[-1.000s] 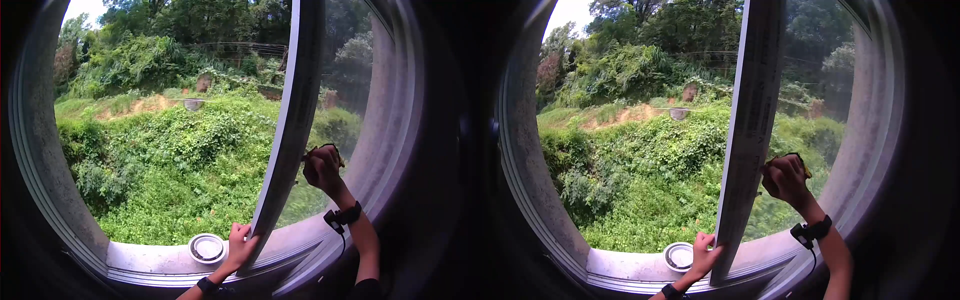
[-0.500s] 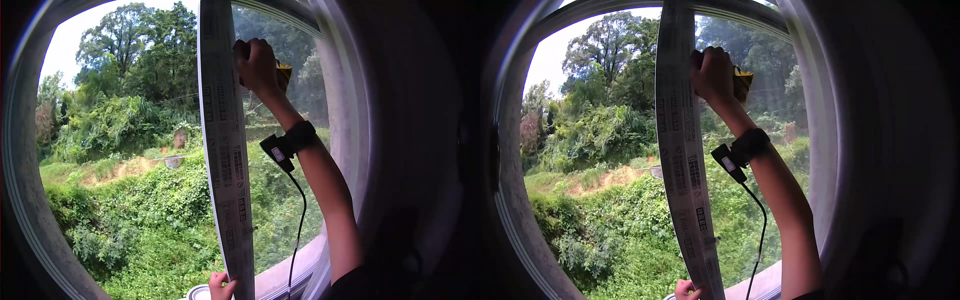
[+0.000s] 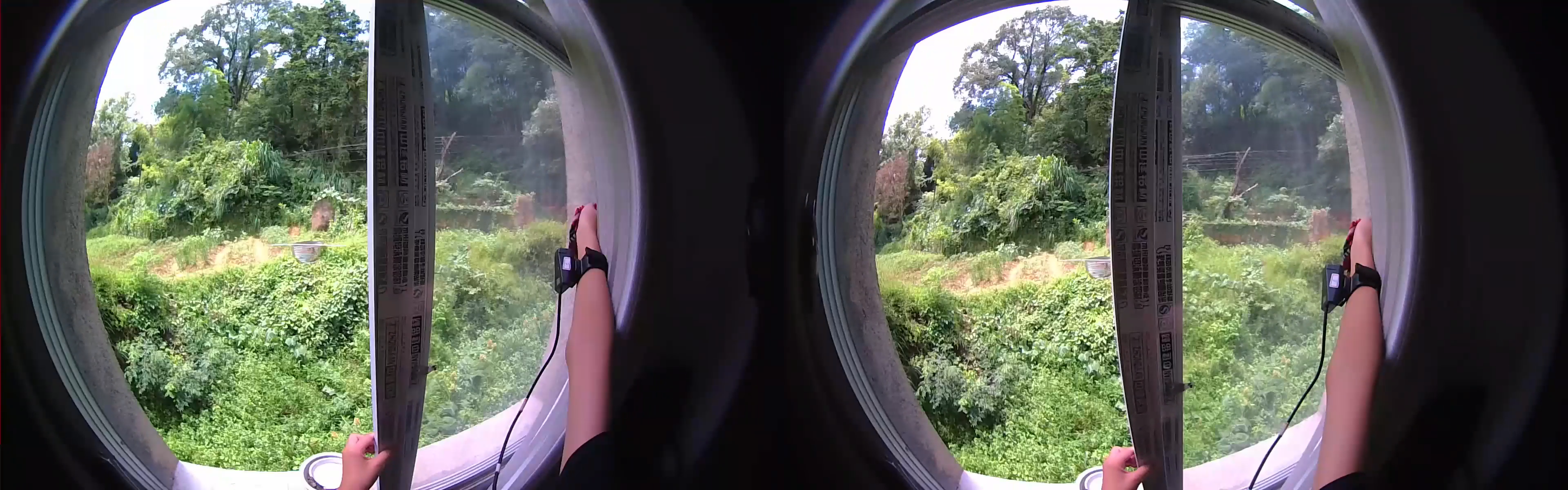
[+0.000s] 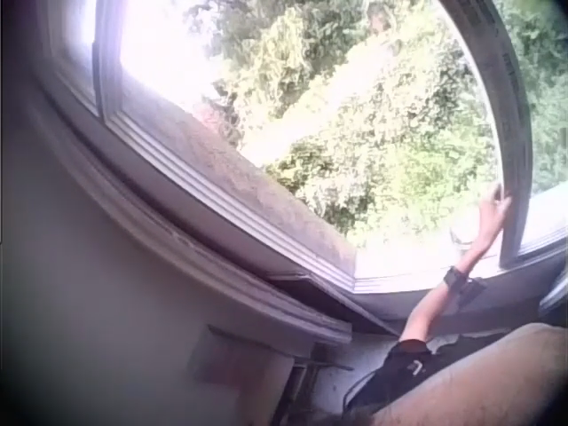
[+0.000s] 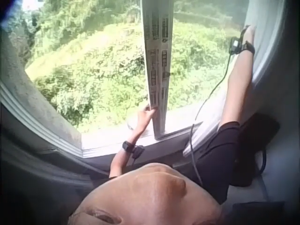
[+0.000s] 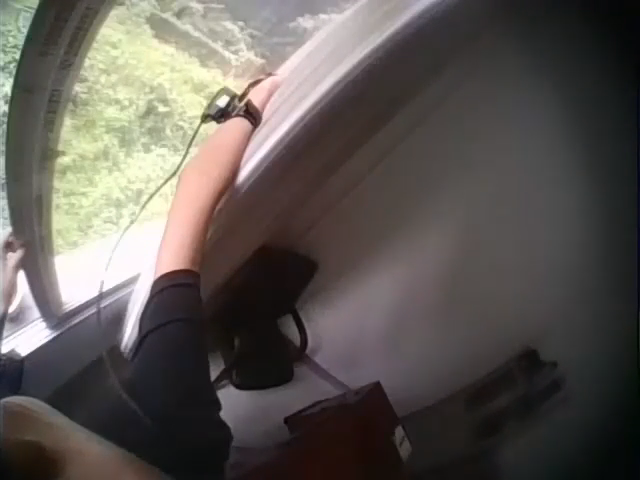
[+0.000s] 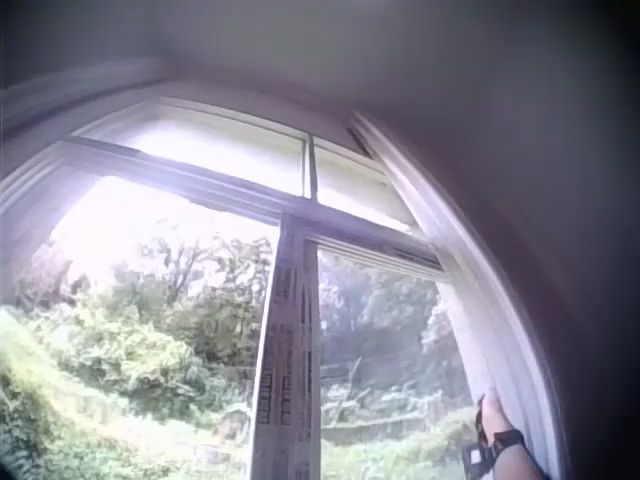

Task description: Cleaning a shoe box and a window with a cloth before washing the cloth in a sink.

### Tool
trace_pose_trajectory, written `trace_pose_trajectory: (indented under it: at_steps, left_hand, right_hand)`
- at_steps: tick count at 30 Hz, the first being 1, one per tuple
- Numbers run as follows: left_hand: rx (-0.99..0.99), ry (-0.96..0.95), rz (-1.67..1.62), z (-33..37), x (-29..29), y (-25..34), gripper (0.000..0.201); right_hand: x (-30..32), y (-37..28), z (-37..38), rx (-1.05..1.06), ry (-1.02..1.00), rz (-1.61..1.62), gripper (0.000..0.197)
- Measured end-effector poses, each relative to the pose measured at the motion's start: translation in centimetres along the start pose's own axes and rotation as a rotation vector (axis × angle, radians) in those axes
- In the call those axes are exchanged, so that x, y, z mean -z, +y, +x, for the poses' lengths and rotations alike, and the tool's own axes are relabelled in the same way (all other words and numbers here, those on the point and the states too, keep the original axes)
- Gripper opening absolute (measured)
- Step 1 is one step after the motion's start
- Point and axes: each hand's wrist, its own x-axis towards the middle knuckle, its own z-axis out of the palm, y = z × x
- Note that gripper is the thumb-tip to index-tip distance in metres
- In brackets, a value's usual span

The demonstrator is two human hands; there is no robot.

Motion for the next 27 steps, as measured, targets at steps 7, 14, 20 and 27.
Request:
trace_pose_trajectory:
  at_steps: [7, 14, 20, 27]
  left_hand:
    - [-0.038, 0.037, 0.085, 0.0, 0.7, -4.0, 0.024]
    - [-0.006, -0.008, 0.026, -0.4, 0.2, -4.6, 0.026]
    - [-0.053, 0.017, 0.053, -0.6, -0.2, -3.3, 0.027]
    - [-0.123, -0.009, 0.068, 0.2, -0.9, -4.5, 0.029]
  right_hand:
    - [-10.4, -13.3, -5.2, 0.251, 0.123, -0.418, 0.035]
    - [-25.2, -27.8, -16.6, 1.195, 0.058, -0.395, 0.039]
    - [-21.1, -24.5, -23.4, 1.37, -0.098, -0.209, 0.036]
    - [-6.7, -8.9, -28.7, 1.373, -0.637, -0.469, 0.056]
